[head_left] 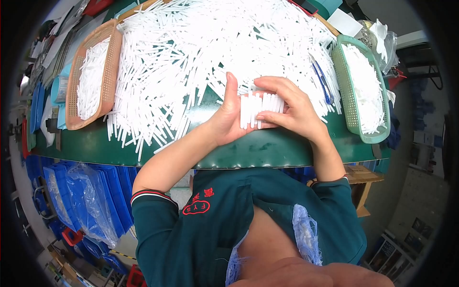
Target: The person sorts and counts white plastic or metal strips by hand, taking them from a central pile and organizing them into stacks or containers, including a sorting basket, a blue bin, and a cardboard box.
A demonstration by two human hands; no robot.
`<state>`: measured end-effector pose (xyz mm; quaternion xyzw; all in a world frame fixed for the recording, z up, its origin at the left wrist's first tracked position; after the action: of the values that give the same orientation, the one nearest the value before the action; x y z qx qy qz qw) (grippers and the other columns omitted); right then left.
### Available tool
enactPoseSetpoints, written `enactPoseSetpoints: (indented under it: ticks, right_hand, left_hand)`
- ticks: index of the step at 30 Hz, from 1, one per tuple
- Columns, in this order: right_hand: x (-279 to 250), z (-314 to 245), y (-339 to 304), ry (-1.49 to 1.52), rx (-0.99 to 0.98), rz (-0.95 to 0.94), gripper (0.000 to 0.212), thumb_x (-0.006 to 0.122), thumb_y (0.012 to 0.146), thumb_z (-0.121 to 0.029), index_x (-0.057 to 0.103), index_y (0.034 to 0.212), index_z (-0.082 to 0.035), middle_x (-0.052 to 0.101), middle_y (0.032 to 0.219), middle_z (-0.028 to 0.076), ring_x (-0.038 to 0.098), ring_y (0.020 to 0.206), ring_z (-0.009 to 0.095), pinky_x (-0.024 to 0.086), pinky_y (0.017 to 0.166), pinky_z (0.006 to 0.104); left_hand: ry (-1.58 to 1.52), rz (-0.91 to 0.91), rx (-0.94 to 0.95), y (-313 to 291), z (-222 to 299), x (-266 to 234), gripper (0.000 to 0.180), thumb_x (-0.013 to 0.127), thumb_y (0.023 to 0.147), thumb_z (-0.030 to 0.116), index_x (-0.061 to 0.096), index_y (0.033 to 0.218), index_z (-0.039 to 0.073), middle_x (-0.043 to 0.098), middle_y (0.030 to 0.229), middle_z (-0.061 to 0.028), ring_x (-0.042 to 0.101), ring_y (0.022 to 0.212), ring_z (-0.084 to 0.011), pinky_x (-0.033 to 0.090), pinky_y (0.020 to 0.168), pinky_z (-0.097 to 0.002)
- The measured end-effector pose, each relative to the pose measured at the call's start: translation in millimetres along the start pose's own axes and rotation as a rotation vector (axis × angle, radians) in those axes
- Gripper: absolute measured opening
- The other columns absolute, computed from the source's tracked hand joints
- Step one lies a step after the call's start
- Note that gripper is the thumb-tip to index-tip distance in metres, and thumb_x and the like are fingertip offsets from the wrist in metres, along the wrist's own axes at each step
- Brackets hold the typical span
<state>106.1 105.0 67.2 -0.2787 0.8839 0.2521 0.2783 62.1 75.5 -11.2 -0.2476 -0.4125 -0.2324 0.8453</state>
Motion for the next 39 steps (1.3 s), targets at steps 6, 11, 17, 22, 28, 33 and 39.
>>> enactPoseSetpoints:
  ticks: [6, 11, 17, 22, 28, 33, 39]
  right_hand:
    - [2, -2, 0, -0.013, -0.048, -0.024, 0.043, 0.072, 0.065, -0.021, 0.058, 0.103, -0.008, 0.058, 0.11, 0.009, 0.055, 0.101, 0.027, 0.045, 0.084, 0.0346]
    - [4, 1, 0, 0.043, -0.007, -0.062, 0.048, 0.072, 0.065, -0.017, 0.056, 0.109, -0.005, 0.056, 0.112, 0.011, 0.053, 0.104, 0.026, 0.042, 0.087, 0.0335]
    - [-8, 8, -2, 0.229, 0.063, 0.034, 0.053, 0.065, 0.073, -0.017, 0.047, 0.12, 0.001, 0.055, 0.114, 0.012, 0.05, 0.109, 0.022, 0.036, 0.094, 0.0328]
    - [-34, 26, -9, 0.372, 0.066, 0.342, 0.037, 0.054, 0.087, -0.017, 0.048, 0.119, -0.001, 0.059, 0.107, 0.011, 0.052, 0.102, 0.017, 0.038, 0.091, 0.0292]
    - [-37, 24, -11, 0.385, 0.043, 0.388, 0.036, 0.049, 0.09, -0.019, 0.047, 0.12, 0.001, 0.058, 0.106, 0.011, 0.051, 0.102, 0.016, 0.038, 0.091, 0.0295]
    - [-47, 26, -13, 0.443, 0.034, 0.472, 0.036, 0.046, 0.092, -0.019, 0.043, 0.121, 0.004, 0.057, 0.105, 0.013, 0.051, 0.103, 0.018, 0.037, 0.093, 0.0317]
    - [-39, 25, -8, 0.408, 0.033, 0.419, 0.036, 0.046, 0.092, -0.018, 0.043, 0.122, 0.002, 0.057, 0.106, 0.013, 0.05, 0.104, 0.018, 0.036, 0.094, 0.0321]
  left_hand:
    - [-0.024, 0.008, -0.015, -1, -1, 1, 0.114, 0.017, 0.062, 0.086, 0.028, 0.13, -0.004, 0.04, 0.127, -0.0195, 0.045, 0.116, -0.0289, 0.039, 0.096, -0.044]
    - [-0.032, 0.019, -0.029, -1, -2, 1, 0.114, 0.015, 0.062, 0.086, 0.028, 0.131, -0.004, 0.042, 0.126, -0.0202, 0.045, 0.116, -0.0294, 0.039, 0.096, -0.0432]
    - [-0.136, 0.011, -0.033, 2, -2, 3, 0.108, 0.007, 0.065, 0.084, 0.032, 0.13, 0.0, 0.048, 0.121, -0.017, 0.051, 0.109, -0.0255, 0.044, 0.089, -0.038]
    - [-0.092, -0.004, 0.001, 1, 4, 10, 0.109, 0.004, 0.065, 0.083, 0.029, 0.133, 0.001, 0.045, 0.125, -0.0189, 0.049, 0.113, -0.0299, 0.044, 0.088, -0.0399]
    - [-0.107, -0.018, 0.002, 2, 5, 9, 0.112, 0.004, 0.064, 0.084, 0.029, 0.132, -0.001, 0.045, 0.125, -0.0206, 0.048, 0.113, -0.0329, 0.044, 0.088, -0.04]
    - [-0.146, -0.004, 0.012, 0, 9, 7, 0.113, 0.006, 0.064, 0.085, 0.03, 0.131, -0.002, 0.044, 0.126, -0.0212, 0.047, 0.114, -0.0342, 0.043, 0.089, -0.041]
    - [-0.282, 0.015, 0.003, 2, 20, 0, 0.113, 0.008, 0.064, 0.085, 0.03, 0.132, -0.002, 0.042, 0.129, -0.0209, 0.041, 0.119, -0.0335, 0.041, 0.092, -0.0427]
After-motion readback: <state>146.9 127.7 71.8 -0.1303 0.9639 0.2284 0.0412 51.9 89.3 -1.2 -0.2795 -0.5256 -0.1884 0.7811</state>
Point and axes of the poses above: each hand's wrist, its own y-axis towards the middle knuckle, its own x-axis out of the palm, z = x × y, the point moved 10 cm from there along y, towards the middle knuckle
